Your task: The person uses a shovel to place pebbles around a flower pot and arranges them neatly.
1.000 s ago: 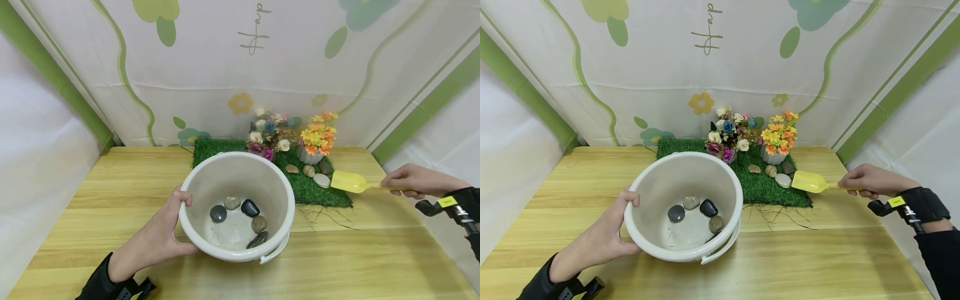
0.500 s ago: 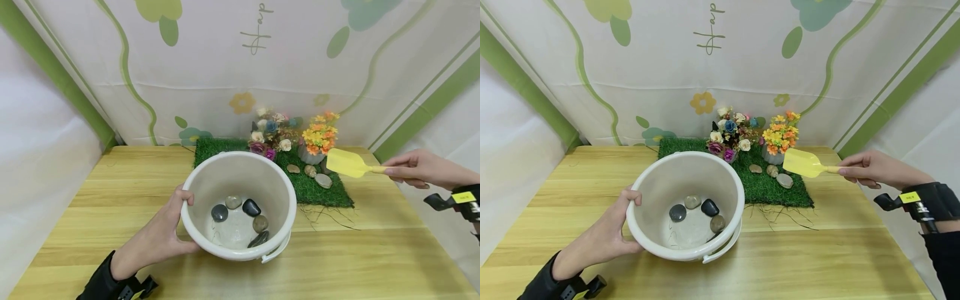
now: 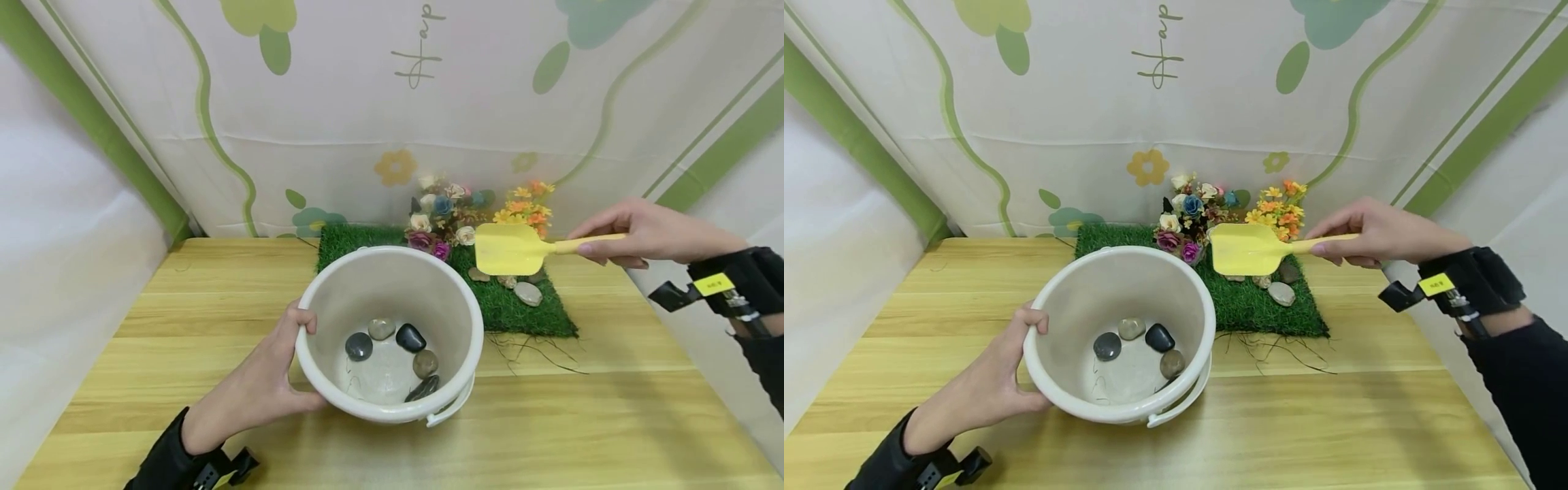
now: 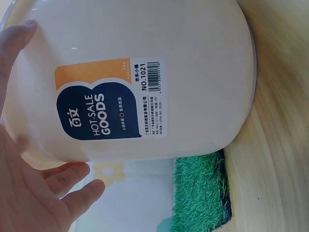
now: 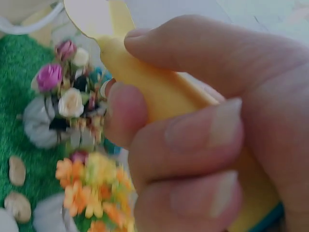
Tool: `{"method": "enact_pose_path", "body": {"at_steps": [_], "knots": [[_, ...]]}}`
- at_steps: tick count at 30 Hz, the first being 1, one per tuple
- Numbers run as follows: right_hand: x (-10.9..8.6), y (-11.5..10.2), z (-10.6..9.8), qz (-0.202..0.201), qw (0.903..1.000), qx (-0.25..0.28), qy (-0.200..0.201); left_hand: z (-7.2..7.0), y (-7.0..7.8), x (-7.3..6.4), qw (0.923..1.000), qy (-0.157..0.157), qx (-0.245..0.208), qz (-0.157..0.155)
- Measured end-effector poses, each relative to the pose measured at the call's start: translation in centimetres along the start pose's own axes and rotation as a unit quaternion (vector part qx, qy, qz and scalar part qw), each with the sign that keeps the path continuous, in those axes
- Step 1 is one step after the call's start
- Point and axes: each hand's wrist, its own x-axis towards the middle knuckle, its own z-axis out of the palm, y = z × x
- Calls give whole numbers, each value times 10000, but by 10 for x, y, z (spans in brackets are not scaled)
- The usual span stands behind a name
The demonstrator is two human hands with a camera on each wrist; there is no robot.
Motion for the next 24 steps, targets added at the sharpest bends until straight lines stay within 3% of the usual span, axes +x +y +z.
{"method": "enact_pose_path", "body": {"at_steps": [6,14,21,24], "knots": [[29,-31,2,-131,9993,-312,-150,-1,0,0,10000,-12,-8,-18],[76,-80,14,-794,9905,-692,-887,0,-1,0,10000,-7,-21,-22],[111,-113,26,-1489,9693,-1402,-1366,0,-1,0,10000,-13,24,-23],[123,-120,31,-1841,9594,-1392,-1620,0,0,-1,10000,-27,24,-54]]}}
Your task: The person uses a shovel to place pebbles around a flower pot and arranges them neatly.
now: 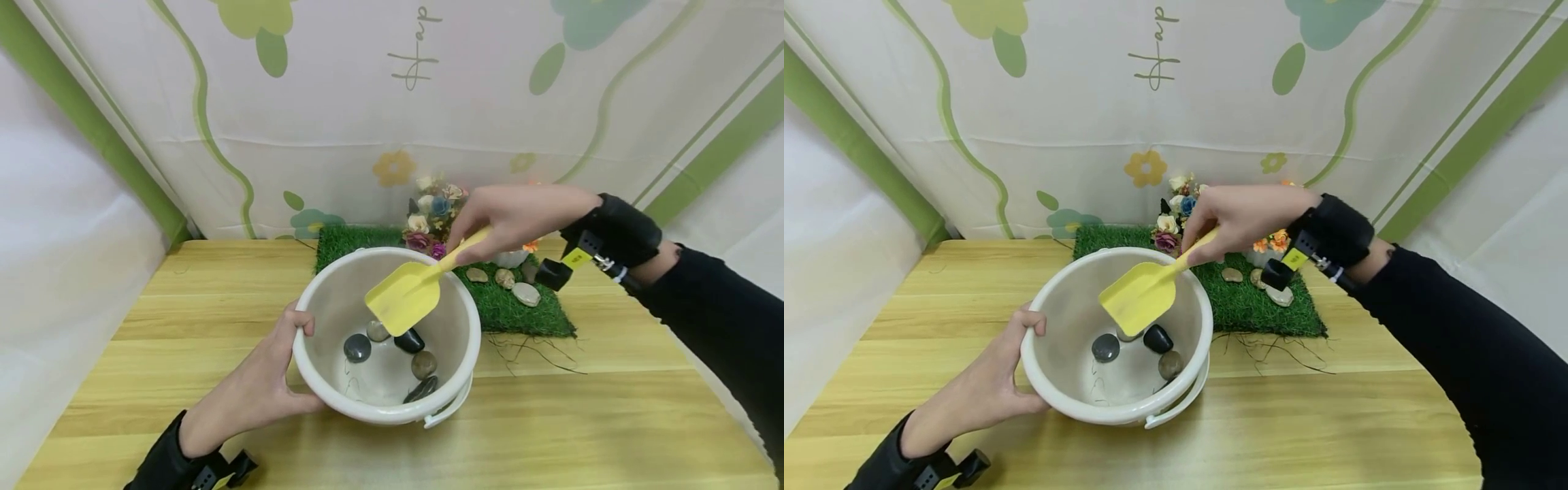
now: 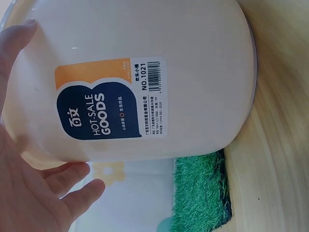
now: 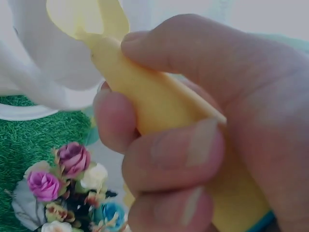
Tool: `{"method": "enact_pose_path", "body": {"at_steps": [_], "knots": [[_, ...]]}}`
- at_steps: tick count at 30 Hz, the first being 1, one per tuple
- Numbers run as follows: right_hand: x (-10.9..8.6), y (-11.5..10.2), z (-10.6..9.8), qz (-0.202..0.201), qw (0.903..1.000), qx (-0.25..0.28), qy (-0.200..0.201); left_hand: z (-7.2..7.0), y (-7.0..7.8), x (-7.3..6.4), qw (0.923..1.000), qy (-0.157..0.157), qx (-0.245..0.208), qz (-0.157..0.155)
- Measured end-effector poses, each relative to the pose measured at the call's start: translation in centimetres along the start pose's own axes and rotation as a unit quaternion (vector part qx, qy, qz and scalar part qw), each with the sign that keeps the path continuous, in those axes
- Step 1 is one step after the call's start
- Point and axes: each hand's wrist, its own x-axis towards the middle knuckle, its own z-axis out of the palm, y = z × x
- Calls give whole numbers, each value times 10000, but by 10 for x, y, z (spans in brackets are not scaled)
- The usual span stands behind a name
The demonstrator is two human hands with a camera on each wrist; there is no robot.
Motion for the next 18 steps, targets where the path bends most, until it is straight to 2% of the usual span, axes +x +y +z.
{"method": "enact_pose_path", "body": {"at_steps": [5,14,18], "knots": [[21,-6,4,-216,9993,44,-314,0,0,-3,10000,-7,-41,-34],[45,-16,16,-35,9971,-465,-598,-1,1,-3,9999,-28,-82,-58],[54,-18,23,-82,9942,-777,-738,-1,1,-2,9999,8,-135,-34]]}}
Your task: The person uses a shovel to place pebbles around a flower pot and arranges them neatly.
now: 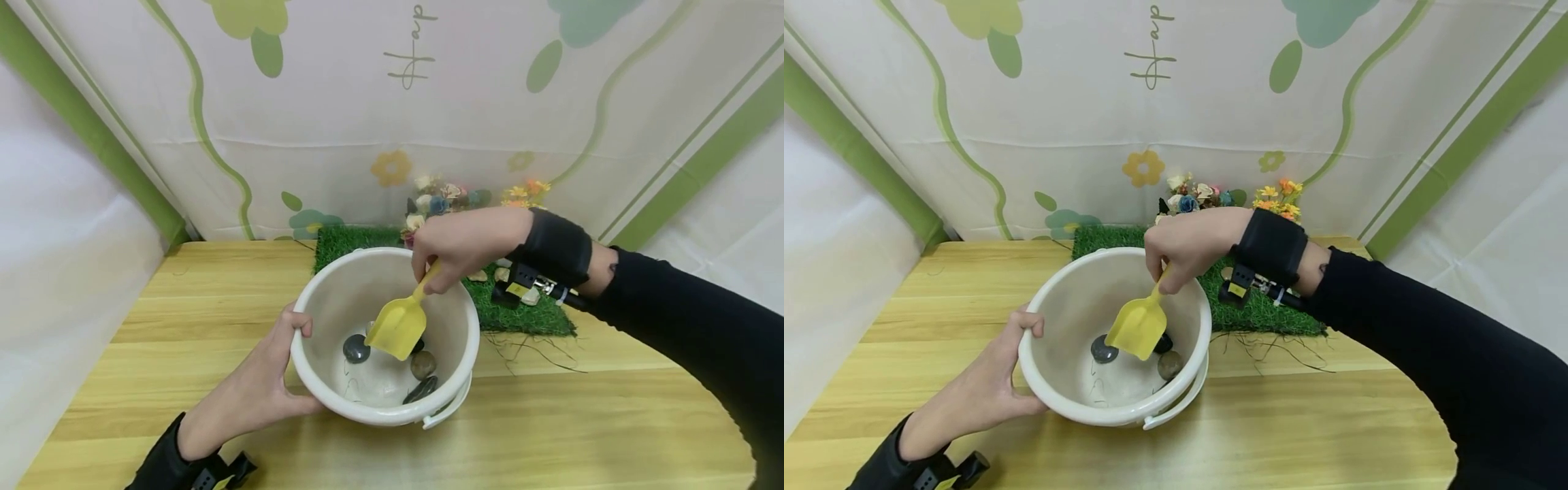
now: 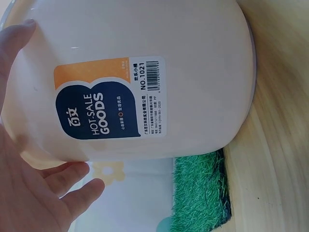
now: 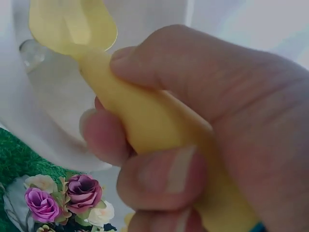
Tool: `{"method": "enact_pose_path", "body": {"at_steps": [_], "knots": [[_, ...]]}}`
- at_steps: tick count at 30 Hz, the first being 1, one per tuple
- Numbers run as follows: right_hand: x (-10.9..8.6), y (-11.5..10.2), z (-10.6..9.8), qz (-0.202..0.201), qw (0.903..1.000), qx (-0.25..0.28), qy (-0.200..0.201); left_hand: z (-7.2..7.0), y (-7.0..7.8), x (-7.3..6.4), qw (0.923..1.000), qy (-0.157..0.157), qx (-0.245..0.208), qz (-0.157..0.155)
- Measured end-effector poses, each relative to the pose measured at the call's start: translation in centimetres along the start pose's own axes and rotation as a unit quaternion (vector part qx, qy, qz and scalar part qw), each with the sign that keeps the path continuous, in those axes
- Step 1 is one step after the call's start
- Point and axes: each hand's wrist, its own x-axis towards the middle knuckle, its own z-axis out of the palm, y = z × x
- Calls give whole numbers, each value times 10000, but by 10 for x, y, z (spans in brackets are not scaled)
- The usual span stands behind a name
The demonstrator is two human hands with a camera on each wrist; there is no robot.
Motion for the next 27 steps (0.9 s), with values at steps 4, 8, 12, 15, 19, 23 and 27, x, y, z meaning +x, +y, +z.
{"method": "enact_pose_path", "body": {"at_steps": [4,8,12,15,19,23,27], "knots": [[9,-3,4,44,9997,-218,-87,0,-1,0,10000,33,-32,18],[19,-6,7,31,9989,-396,-262,-1,-1,0,10000,46,-21,24],[31,-12,11,176,9964,-667,-503,-1,-1,0,10000,70,5,56],[38,-16,14,405,9934,-832,-674,-1,-1,1,9999,83,22,83],[46,-19,21,619,9890,-1018,-874,0,0,1,9999,75,20,94],[53,-20,26,659,9848,-1262,-997,0,0,2,9999,66,10,104],[56,-19,28,579,9834,-1318,-1105,1,0,2,9999,60,5,117]]}}
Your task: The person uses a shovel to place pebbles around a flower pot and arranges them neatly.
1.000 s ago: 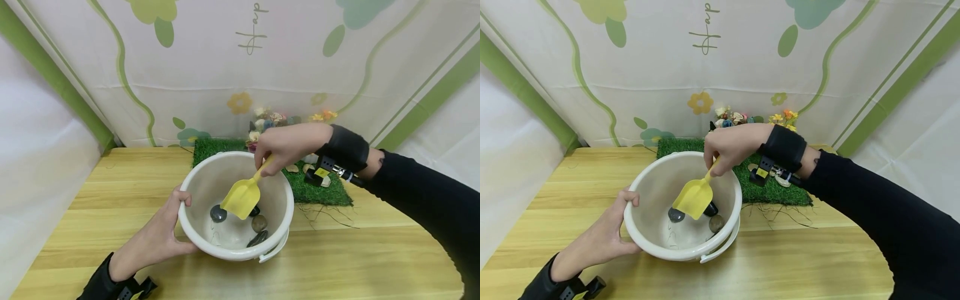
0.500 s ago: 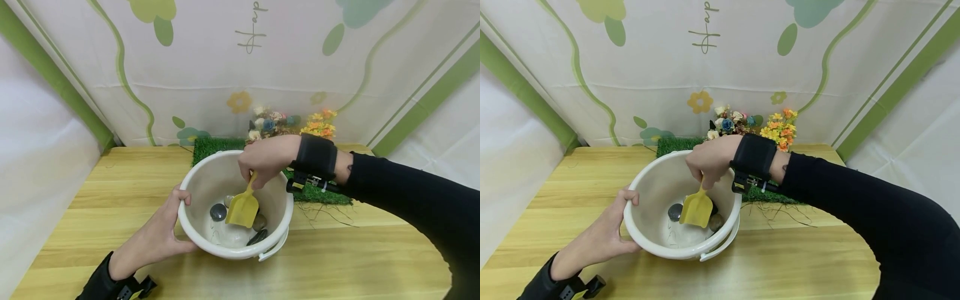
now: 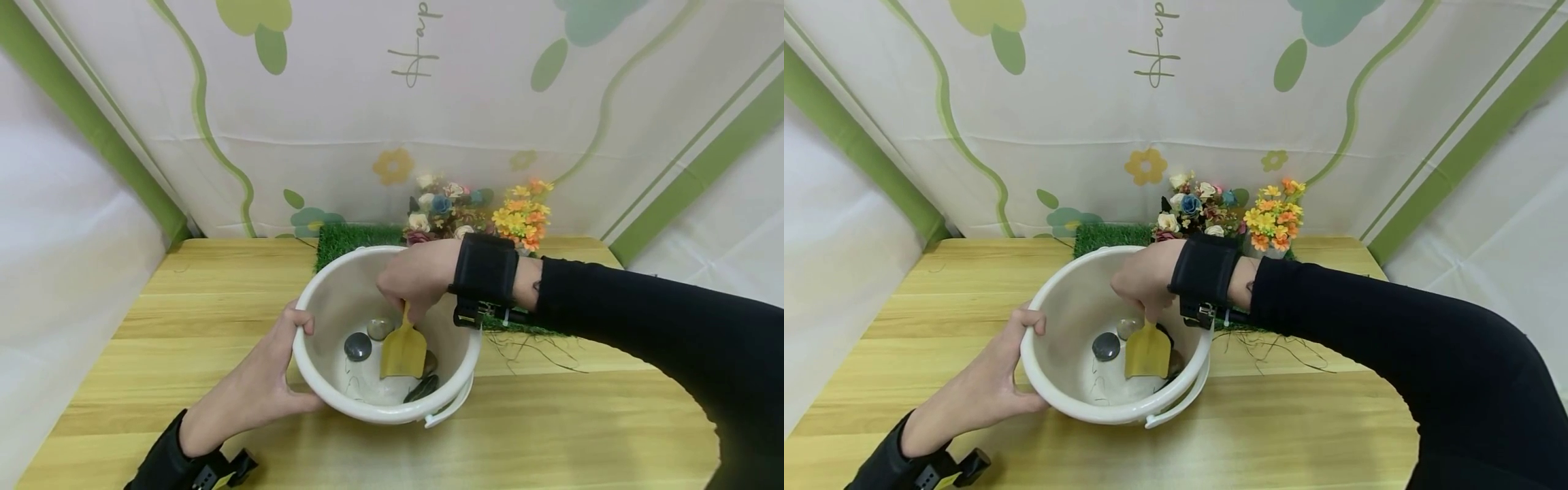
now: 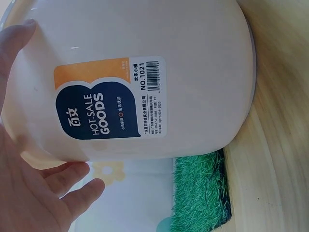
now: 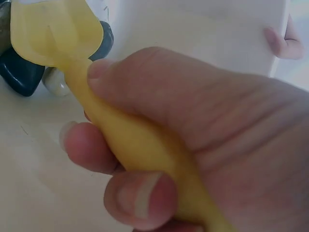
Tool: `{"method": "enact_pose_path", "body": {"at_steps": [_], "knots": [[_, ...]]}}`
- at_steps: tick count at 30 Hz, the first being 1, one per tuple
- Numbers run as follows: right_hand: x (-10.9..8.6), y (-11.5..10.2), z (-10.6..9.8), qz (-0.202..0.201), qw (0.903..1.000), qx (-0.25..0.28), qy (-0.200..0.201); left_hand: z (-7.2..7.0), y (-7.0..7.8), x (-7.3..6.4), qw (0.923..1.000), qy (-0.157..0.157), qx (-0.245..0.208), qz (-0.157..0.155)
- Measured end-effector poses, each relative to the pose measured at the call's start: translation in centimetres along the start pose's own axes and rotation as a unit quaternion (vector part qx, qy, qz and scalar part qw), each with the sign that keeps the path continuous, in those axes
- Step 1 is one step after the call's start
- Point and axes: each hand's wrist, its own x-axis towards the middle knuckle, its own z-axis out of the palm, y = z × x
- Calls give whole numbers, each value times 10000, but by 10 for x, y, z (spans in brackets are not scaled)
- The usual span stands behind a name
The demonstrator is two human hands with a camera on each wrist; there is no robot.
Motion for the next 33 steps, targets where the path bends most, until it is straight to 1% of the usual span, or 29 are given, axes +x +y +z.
{"method": "enact_pose_path", "body": {"at_steps": [8,13,23,33], "knots": [[3,-1,-1,61,9997,34,-234,0,1,-1,9999,-37,65,-95],[4,-2,-1,32,9994,73,-343,0,0,-2,9999,-43,139,-66],[7,-1,-3,-61,9993,210,-305,0,-1,-2,9998,-16,176,28],[8,1,-4,-81,9989,298,-364,0,-1,-2,9998,-10,178,9]]}}
